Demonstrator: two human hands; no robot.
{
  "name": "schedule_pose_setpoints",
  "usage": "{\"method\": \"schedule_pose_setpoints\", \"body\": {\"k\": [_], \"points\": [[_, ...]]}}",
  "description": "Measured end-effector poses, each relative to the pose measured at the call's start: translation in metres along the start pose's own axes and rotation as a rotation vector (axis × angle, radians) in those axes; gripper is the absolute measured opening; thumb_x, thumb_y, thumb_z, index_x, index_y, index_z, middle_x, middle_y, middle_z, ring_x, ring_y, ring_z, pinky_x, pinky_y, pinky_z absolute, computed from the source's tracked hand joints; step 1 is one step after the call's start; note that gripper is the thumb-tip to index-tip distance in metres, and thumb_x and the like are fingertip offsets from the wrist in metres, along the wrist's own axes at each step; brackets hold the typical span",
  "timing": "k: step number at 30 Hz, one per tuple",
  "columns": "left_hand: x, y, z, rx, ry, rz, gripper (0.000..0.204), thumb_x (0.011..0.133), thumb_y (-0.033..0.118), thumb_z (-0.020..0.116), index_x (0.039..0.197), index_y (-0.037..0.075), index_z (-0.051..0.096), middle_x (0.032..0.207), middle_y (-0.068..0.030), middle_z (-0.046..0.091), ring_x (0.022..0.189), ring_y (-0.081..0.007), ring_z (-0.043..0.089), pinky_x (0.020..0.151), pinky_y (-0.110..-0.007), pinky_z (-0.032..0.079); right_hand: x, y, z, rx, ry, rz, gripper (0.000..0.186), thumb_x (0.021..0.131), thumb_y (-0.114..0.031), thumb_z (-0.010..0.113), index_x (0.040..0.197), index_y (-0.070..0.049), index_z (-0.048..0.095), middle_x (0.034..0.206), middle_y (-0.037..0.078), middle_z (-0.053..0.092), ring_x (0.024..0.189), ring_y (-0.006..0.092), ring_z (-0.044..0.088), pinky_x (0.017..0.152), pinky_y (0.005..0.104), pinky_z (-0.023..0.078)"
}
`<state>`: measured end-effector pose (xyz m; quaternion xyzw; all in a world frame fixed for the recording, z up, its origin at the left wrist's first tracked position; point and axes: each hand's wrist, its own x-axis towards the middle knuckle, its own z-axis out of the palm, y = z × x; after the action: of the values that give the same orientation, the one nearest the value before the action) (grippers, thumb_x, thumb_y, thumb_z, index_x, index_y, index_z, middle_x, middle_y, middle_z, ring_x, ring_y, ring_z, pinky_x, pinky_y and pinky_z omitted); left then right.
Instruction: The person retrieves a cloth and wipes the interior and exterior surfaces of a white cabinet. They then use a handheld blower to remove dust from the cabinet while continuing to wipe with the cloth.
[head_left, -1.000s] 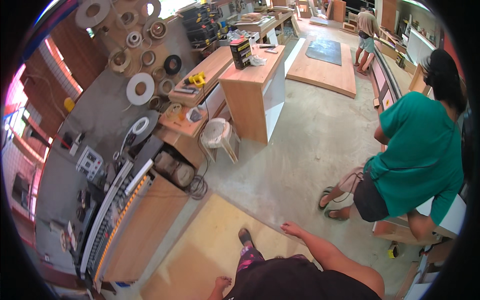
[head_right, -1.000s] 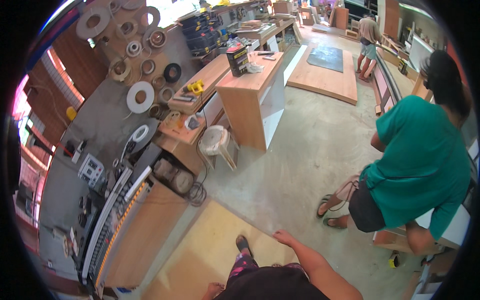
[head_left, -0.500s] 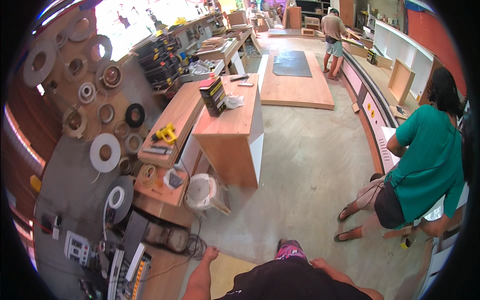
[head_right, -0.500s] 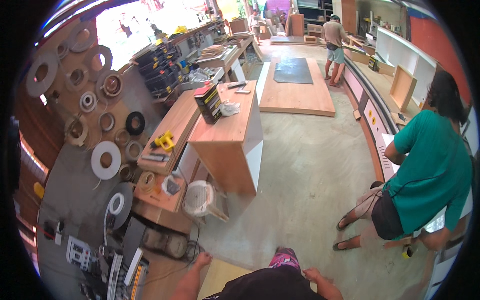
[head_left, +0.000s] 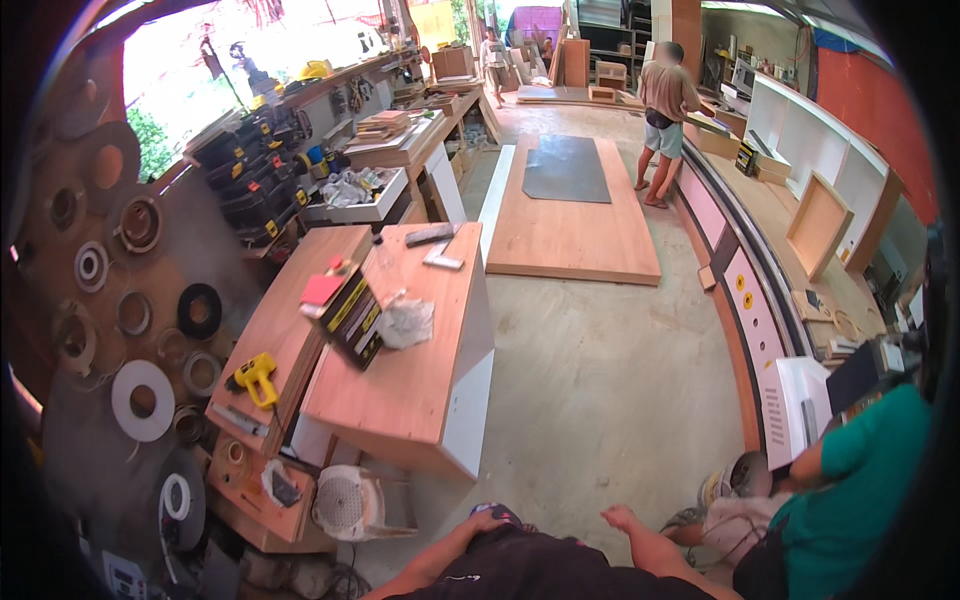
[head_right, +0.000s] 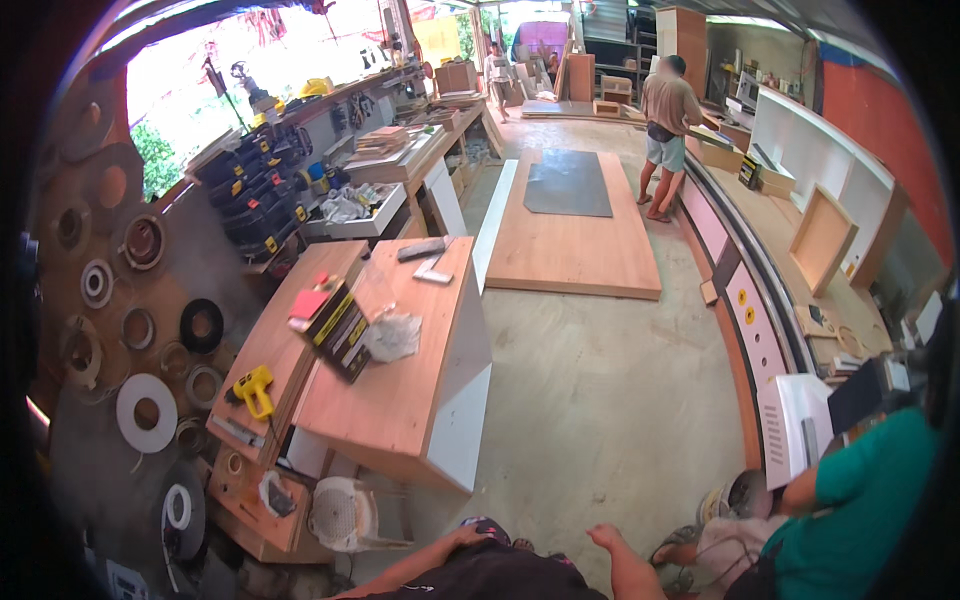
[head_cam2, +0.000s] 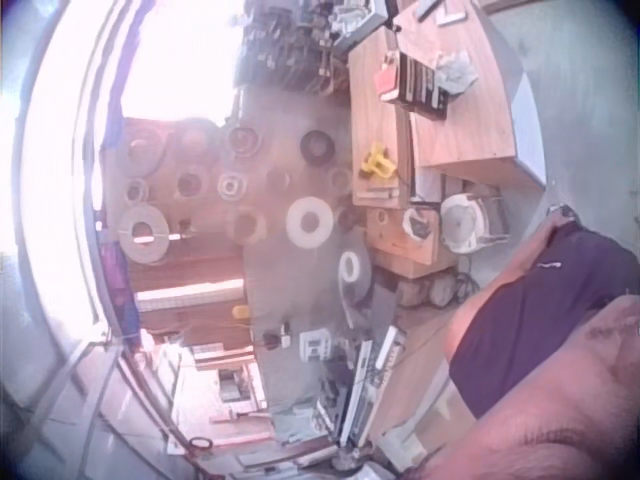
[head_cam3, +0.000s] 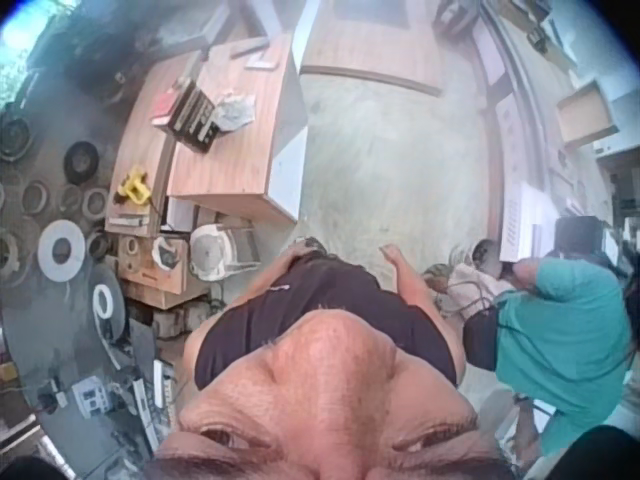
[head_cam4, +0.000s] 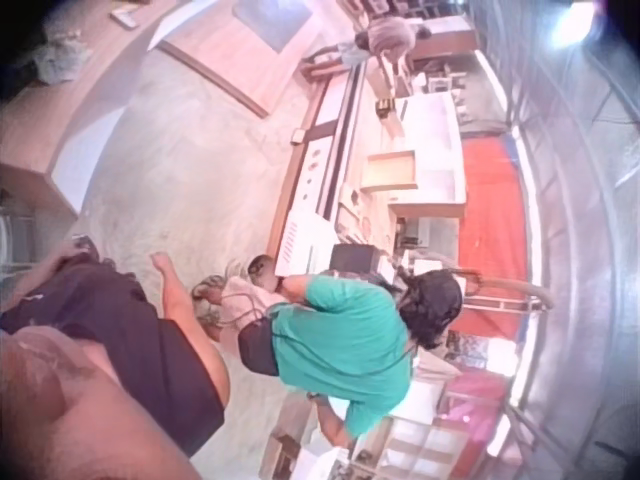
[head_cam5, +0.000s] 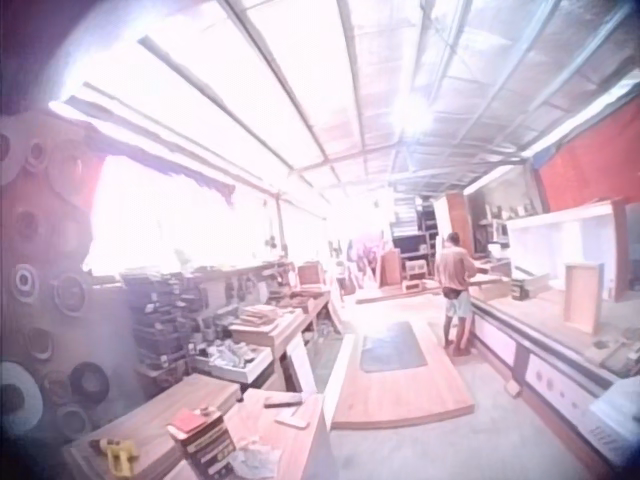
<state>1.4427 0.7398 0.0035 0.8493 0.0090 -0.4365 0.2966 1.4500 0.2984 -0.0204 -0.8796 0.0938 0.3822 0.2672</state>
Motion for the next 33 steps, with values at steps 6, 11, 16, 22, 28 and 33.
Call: {"method": "schedule_pose_setpoints", "body": {"k": [6, 11, 16, 22, 28, 33], "points": [[0.131, 0.117, -0.225, -0.356, -0.154, -0.102, 0.072, 0.082, 0.062, 0.06, 0.122, 0.002, 0.062, 0.126, -0.0224, 0.059, 0.107, -0.0344, 0.062, 0.094, -0.041, 0.047, 0.16, -0.207, -0.211, 0.73, 0.296, -0.14, 0.032, 0.091, -0.032, 0.062, 0.103, -0.003, 0.063, 0.087, 0.005, 0.066, 0.072, 0.0133, 0.062, 0.06, 0.0283, 0.048], [0.329, 0.117, -0.343, -0.009, -0.086, 0.135, 0.049, 0.085, 0.048, 0.061, 0.098, 0.002, 0.07, 0.089, -0.0156, 0.067, 0.082, -0.0248, 0.063, 0.071, -0.041, 0.051, 0.292, -0.234, -0.286, 0.681, 0.233, -0.09, 0.03, 0.091, -0.033, 0.062, 0.1, -0.004, 0.063, 0.084, 0.004, 0.065, 0.069, 0.0127, 0.061, 0.056, 0.0276, 0.047], [0.444, 0.172, -0.468, 0.005, -0.268, -0.018, 0.038, 0.084, 0.039, 0.059, 0.092, 0.003, 0.069, 0.084, -0.0135, 0.066, 0.074, -0.0228, 0.062, 0.065, -0.039, 0.05, 0.324, -0.208, -0.325, 0.565, 0.001, 0.176, 0.03, 0.088, -0.036, 0.064, 0.088, -0.005, 0.066, 0.073, 0.006, 0.063, 0.062, 0.0185, 0.06, 0.056, 0.0365, 0.049], [0.593, 0.211, -0.667, 0.006, -0.065, 0.267, 0.026, 0.081, 0.026, 0.056, 0.077, 0.003, 0.067, 0.071, -0.0111, 0.066, 0.063, -0.0243, 0.061, 0.063, -0.04, 0.049, 0.44, -0.271, -0.432, 0.545, -0.153, 0.26, 0.03, 0.089, -0.037, 0.062, 0.086, -0.007, 0.065, 0.077, 0.007, 0.064, 0.064, 0.0208, 0.061, 0.056, 0.0394, 0.049], [0.685, 0.211, -0.812, 0.347, 0.1, 0.213, 0.023, 0.082, 0.028, 0.059, 0.091, 0.01, 0.071, 0.085, -0.0126, 0.07, 0.076, -0.0321, 0.066, 0.069, -0.045, 0.051, 0.651, -0.324, -0.567, 0.481, -0.259, 0.311, 0.032, 0.089, -0.037, 0.061, 0.085, -0.005, 0.065, 0.075, 0.01, 0.063, 0.063, 0.0228, 0.061, 0.056, 0.0417, 0.05], [0.719, 0.244, -0.907, 0.301, 0.071, 0.123, 0.028, 0.083, 0.036, 0.057, 0.089, 0.014, 0.074, 0.085, -0.0134, 0.071, 0.08, -0.0279, 0.069, 0.073, -0.041, 0.053, 0.898, -0.368, -0.787, 0.159, -0.116, 0.176, 0.036, 0.089, -0.037, 0.061, 0.084, -0.002, 0.064, 0.072, 0.011, 0.062, 0.062, 0.0242, 0.06, 0.055, 0.043, 0.05]]}}
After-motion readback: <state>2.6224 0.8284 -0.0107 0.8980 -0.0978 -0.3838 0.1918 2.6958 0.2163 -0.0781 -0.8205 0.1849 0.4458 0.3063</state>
